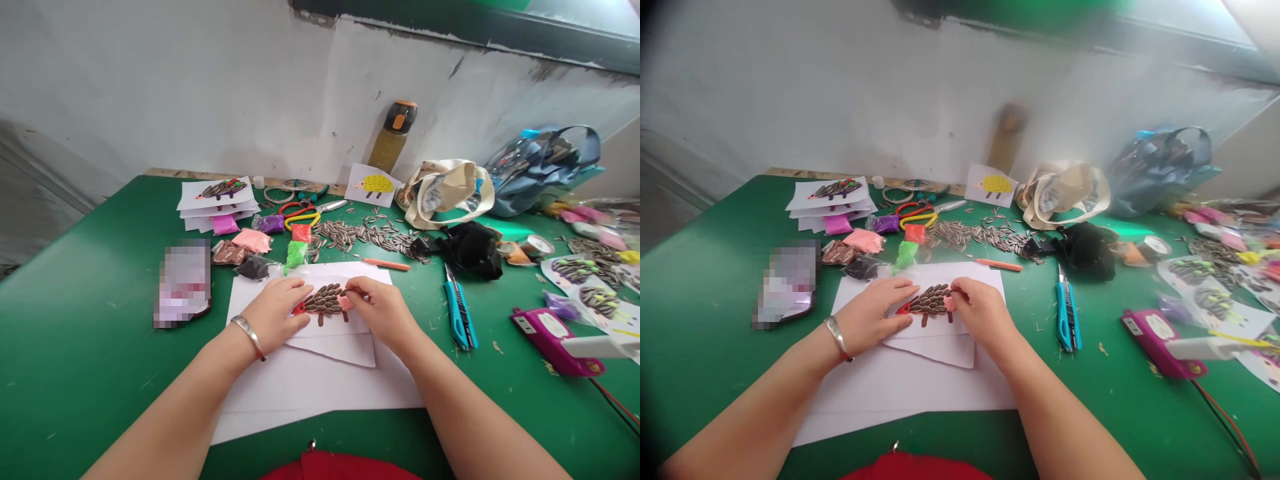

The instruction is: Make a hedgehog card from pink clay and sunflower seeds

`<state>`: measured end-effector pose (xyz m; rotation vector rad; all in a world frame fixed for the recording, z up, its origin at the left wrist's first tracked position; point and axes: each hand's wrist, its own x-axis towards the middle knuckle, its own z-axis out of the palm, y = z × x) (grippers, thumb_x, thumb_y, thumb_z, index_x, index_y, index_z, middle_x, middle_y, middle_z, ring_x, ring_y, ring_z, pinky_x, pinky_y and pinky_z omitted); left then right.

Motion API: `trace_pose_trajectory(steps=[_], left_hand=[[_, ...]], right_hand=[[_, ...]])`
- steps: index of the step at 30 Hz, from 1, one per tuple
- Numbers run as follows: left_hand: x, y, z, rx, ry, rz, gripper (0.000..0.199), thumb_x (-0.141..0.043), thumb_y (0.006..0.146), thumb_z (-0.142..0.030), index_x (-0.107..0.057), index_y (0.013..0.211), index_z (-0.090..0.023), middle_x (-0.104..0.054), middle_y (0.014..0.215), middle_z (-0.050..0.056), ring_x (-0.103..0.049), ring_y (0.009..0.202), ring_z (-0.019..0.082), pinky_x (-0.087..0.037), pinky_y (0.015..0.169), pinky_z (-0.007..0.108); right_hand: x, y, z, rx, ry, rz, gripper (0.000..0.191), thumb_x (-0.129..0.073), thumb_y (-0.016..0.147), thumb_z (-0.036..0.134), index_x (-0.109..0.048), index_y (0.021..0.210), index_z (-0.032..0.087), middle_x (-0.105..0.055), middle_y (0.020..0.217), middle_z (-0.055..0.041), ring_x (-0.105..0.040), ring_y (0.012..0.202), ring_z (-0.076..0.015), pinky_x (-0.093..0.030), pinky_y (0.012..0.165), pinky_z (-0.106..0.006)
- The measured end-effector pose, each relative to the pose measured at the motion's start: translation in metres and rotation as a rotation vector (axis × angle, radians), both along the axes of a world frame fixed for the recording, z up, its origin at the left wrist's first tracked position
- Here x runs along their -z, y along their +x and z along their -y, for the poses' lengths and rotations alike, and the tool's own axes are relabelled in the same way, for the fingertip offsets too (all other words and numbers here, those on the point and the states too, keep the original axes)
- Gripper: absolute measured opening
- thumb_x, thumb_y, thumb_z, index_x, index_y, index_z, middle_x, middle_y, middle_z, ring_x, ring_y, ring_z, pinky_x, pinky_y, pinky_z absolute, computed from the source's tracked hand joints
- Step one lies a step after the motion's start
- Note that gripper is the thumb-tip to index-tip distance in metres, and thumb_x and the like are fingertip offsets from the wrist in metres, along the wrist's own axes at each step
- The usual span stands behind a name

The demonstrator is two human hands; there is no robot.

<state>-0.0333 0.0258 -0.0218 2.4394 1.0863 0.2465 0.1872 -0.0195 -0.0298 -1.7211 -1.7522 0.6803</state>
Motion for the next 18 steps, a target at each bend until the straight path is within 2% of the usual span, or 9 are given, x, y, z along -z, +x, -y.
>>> trace_pose_trajectory(steps=[7, 11, 18], left_hand=[[-0.002, -0.005, -0.003, 0.036, -0.007, -0.014, 0.035, -0.056, 0.077, -0.025, -0.060, 0.112, -0.022, -0.061, 0.117, 0.005, -0.055, 0.107, 0.025, -0.043, 0.095, 0.037], [-0.005, -0.012, -0.007, 0.028, -0.030, -0.067, 0.040, -0.055, 0.079, -0.029, -0.060, 0.117, -0.020, -0.060, 0.124, 0.006, -0.054, 0.112, 0.025, -0.043, 0.097, 0.037], [-0.010, -0.025, -0.014, -0.065, -0.062, -0.164, 0.045, -0.047, 0.083, -0.036, -0.059, 0.122, -0.017, -0.059, 0.130, 0.008, -0.050, 0.122, 0.025, -0.039, 0.103, 0.038]], right_hand=[[-0.001, 0.001, -0.001, -0.010, -0.029, -0.035, 0.016, -0.047, 0.084, 0.021, -0.062, 0.081, 0.025, -0.069, 0.074, 0.0035, -0.062, 0.069, -0.0136, -0.042, 0.064, -0.024], [-0.001, 0.001, -0.001, -0.024, -0.053, -0.046, 0.015, -0.048, 0.084, 0.020, -0.062, 0.080, 0.025, -0.070, 0.075, 0.0042, -0.063, 0.071, -0.0135, -0.042, 0.065, -0.024], [-0.002, 0.001, -0.002, -0.049, -0.046, -0.002, 0.017, -0.047, 0.085, 0.020, -0.060, 0.074, 0.024, -0.070, 0.075, 0.0035, -0.061, 0.071, -0.0139, -0.038, 0.063, -0.024]])
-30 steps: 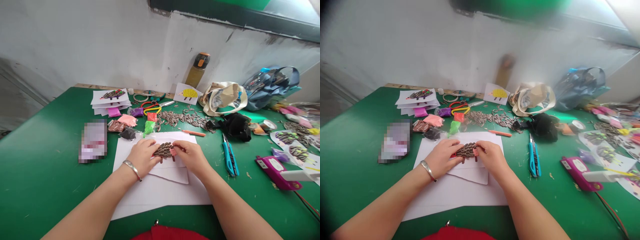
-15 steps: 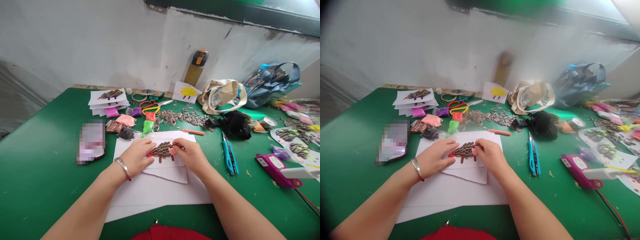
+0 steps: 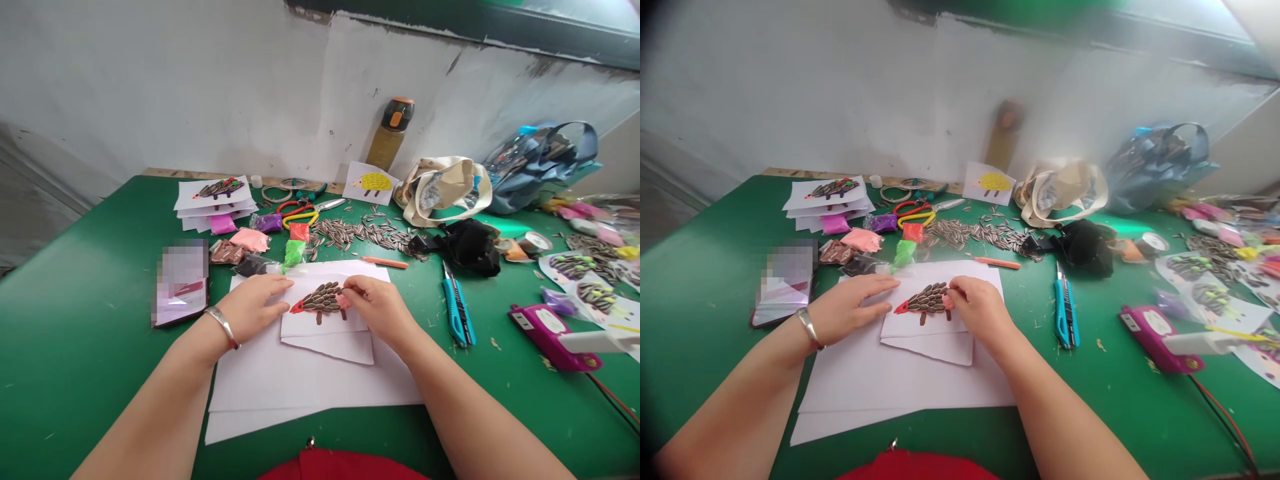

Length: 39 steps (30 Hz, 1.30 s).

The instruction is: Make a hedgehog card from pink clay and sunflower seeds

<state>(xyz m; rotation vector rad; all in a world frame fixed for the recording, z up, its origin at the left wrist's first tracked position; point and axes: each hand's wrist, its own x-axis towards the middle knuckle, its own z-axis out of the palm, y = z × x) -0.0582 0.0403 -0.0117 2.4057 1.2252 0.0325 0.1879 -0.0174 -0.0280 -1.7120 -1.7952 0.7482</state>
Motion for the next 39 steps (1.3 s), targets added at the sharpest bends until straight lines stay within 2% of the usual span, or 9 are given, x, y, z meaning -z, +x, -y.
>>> trace_pose_trajectory(steps=[7, 10, 16, 24, 39], left_hand=[[0.000, 0.005, 0.005, 0.024, 0.001, -0.026, 0.047, -0.055, 0.080, -0.037, -0.059, 0.124, -0.019, -0.054, 0.133, 0.010, -0.049, 0.121, 0.029, -0.039, 0.102, 0.042], [-0.002, 0.009, 0.009, 0.044, 0.009, -0.037, 0.049, -0.056, 0.081, -0.039, -0.057, 0.125, -0.019, -0.052, 0.134, 0.011, -0.048, 0.120, 0.030, -0.038, 0.101, 0.043], [-0.001, 0.014, 0.013, 0.090, 0.056, -0.049, 0.035, -0.059, 0.079, -0.036, -0.063, 0.111, -0.022, -0.056, 0.123, 0.008, -0.049, 0.112, 0.030, -0.042, 0.094, 0.041], [0.003, 0.015, 0.014, 0.081, 0.041, -0.066, 0.041, -0.060, 0.078, -0.035, -0.061, 0.117, -0.021, -0.050, 0.131, 0.010, -0.045, 0.115, 0.031, -0.039, 0.098, 0.044], [0.003, 0.016, 0.014, 0.087, 0.070, -0.042, 0.035, -0.062, 0.076, -0.034, -0.063, 0.109, -0.022, -0.054, 0.123, 0.008, -0.046, 0.112, 0.031, -0.040, 0.094, 0.043]], right_hand=[[-0.004, 0.001, -0.003, -0.070, 0.074, 0.208, 0.022, -0.051, 0.087, 0.020, -0.063, 0.069, 0.024, -0.066, 0.070, 0.0029, -0.053, 0.074, -0.0162, -0.032, 0.066, -0.027], [-0.002, 0.002, -0.003, -0.070, 0.101, 0.207, 0.020, -0.053, 0.087, 0.020, -0.063, 0.069, 0.023, -0.066, 0.070, 0.0031, -0.050, 0.075, -0.0161, -0.031, 0.068, -0.027], [0.002, 0.002, -0.004, -0.073, 0.115, 0.203, 0.019, -0.055, 0.087, 0.022, -0.064, 0.070, 0.023, -0.064, 0.073, 0.0015, -0.050, 0.077, -0.0166, -0.031, 0.070, -0.028], [0.007, 0.001, -0.006, -0.051, 0.139, 0.236, 0.014, -0.057, 0.085, 0.020, -0.066, 0.075, 0.023, -0.063, 0.074, 0.0002, -0.051, 0.078, -0.0168, -0.032, 0.072, -0.028], [0.012, -0.004, -0.004, -0.040, 0.138, 0.270, 0.010, -0.058, 0.083, 0.019, -0.067, 0.078, 0.021, -0.065, 0.075, 0.0000, -0.051, 0.077, -0.0166, -0.032, 0.071, -0.029]])
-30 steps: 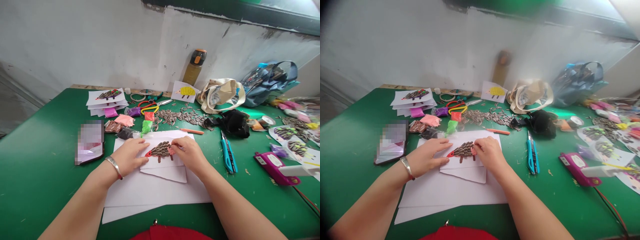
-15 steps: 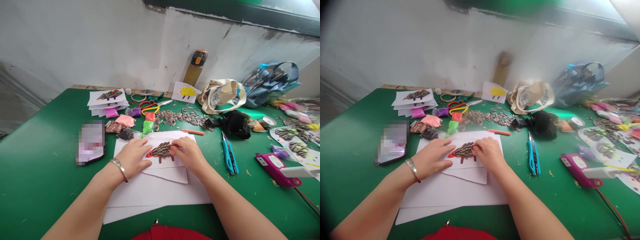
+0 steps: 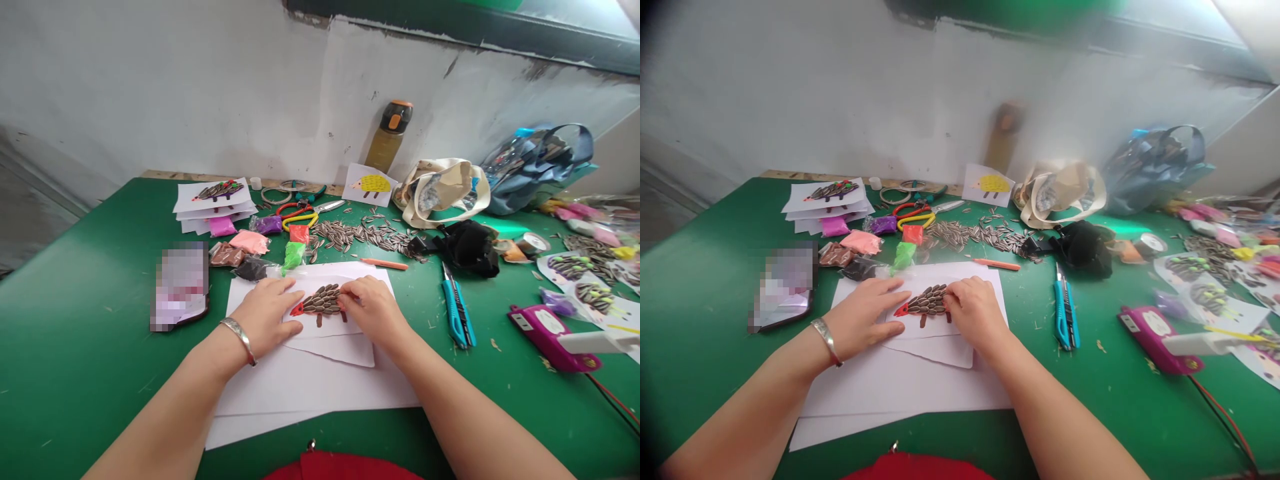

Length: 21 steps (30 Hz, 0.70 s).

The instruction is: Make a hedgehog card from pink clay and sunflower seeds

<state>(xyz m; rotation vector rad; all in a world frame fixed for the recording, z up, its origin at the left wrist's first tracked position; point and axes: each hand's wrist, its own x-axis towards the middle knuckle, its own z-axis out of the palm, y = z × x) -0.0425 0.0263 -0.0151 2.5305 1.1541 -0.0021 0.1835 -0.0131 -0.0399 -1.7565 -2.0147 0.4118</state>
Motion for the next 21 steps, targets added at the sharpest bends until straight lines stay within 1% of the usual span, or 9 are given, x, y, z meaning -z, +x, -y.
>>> trace_pose_trajectory(steps=[7, 10, 15, 21], left_hand=[[-0.001, 0.000, 0.000, -0.002, -0.009, -0.013, 0.036, -0.063, 0.076, -0.033, -0.063, 0.110, -0.021, -0.052, 0.126, 0.009, -0.045, 0.114, 0.032, -0.040, 0.096, 0.045], [-0.001, 0.000, 0.000, -0.006, -0.018, -0.019, 0.036, -0.062, 0.076, -0.034, -0.063, 0.110, -0.021, -0.051, 0.129, 0.009, -0.045, 0.114, 0.032, -0.039, 0.096, 0.045], [0.001, 0.001, -0.001, -0.005, -0.017, -0.005, 0.036, -0.062, 0.077, -0.034, -0.063, 0.111, -0.022, -0.051, 0.129, 0.009, -0.045, 0.115, 0.032, -0.039, 0.097, 0.045], [0.004, -0.002, 0.000, -0.009, -0.007, 0.017, 0.039, -0.061, 0.076, -0.035, -0.062, 0.113, -0.022, -0.049, 0.133, 0.010, -0.044, 0.116, 0.032, -0.039, 0.097, 0.046]], right_hand=[[0.006, -0.002, 0.000, -0.009, 0.019, 0.013, 0.013, -0.056, 0.084, 0.019, -0.067, 0.078, 0.021, -0.065, 0.075, -0.0005, -0.050, 0.077, -0.0164, -0.032, 0.072, -0.029], [0.006, -0.003, 0.000, -0.016, 0.008, 0.014, 0.014, -0.056, 0.085, 0.020, -0.068, 0.078, 0.022, -0.065, 0.075, -0.0004, -0.050, 0.077, -0.0163, -0.032, 0.072, -0.029], [-0.002, 0.001, 0.001, -0.015, 0.001, 0.010, 0.015, -0.055, 0.085, 0.022, -0.069, 0.079, 0.023, -0.064, 0.072, -0.0005, -0.050, 0.075, -0.0165, -0.032, 0.070, -0.028], [-0.010, 0.005, 0.003, 0.001, -0.011, 0.053, 0.021, -0.055, 0.085, 0.021, -0.066, 0.068, 0.021, -0.060, 0.068, -0.0013, -0.050, 0.074, -0.0162, -0.032, 0.069, -0.028]])
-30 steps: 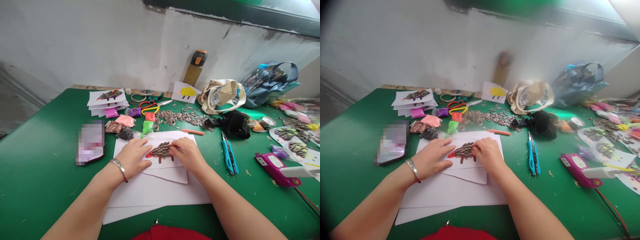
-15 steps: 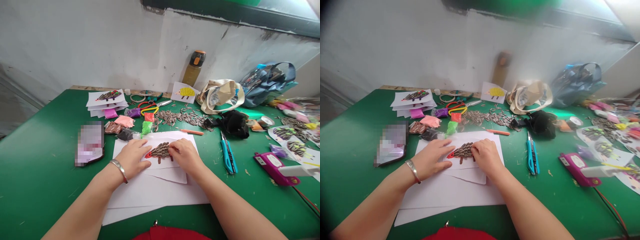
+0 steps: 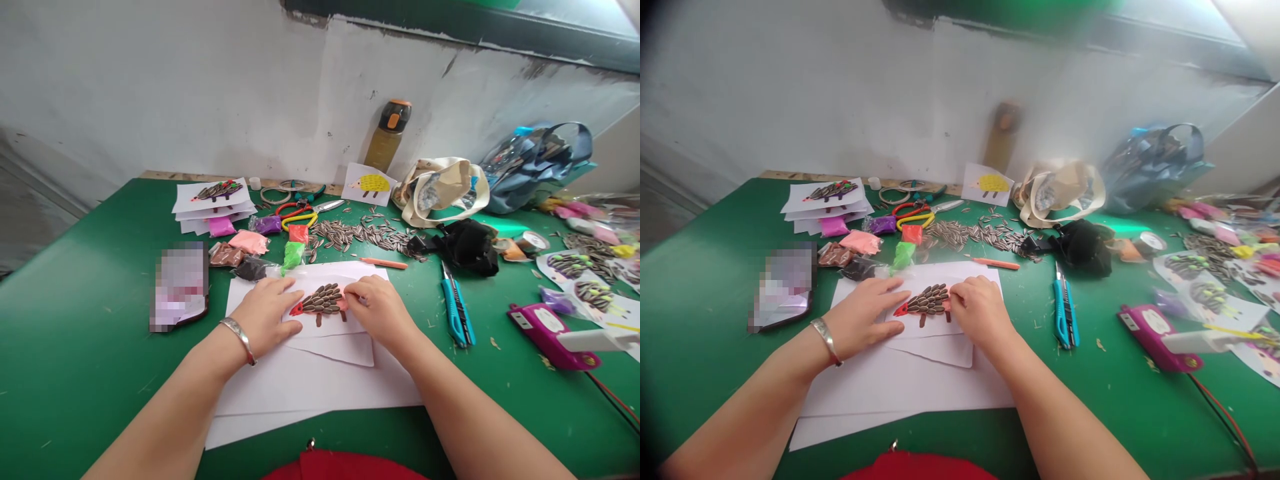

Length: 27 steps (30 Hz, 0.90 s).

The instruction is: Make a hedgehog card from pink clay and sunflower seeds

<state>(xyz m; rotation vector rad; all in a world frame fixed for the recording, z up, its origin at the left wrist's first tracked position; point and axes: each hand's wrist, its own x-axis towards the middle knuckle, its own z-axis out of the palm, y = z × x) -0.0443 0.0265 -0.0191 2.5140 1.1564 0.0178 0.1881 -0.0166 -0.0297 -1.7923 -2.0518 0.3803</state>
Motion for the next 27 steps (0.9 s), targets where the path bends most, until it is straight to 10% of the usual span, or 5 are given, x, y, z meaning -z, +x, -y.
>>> trace_pose_trajectory(steps=[27], left_hand=[[-0.0030, 0.0004, 0.0001, 0.005, 0.001, 0.006, 0.034, -0.061, 0.076, -0.034, -0.063, 0.108, -0.023, -0.053, 0.124, 0.009, -0.046, 0.113, 0.032, -0.040, 0.095, 0.045]], right_hand=[[0.0034, -0.0020, -0.0010, -0.057, -0.014, 0.020, 0.025, -0.054, 0.086, 0.023, -0.064, 0.063, 0.020, -0.059, 0.064, -0.0010, -0.050, 0.070, -0.0154, -0.031, 0.066, -0.027]])
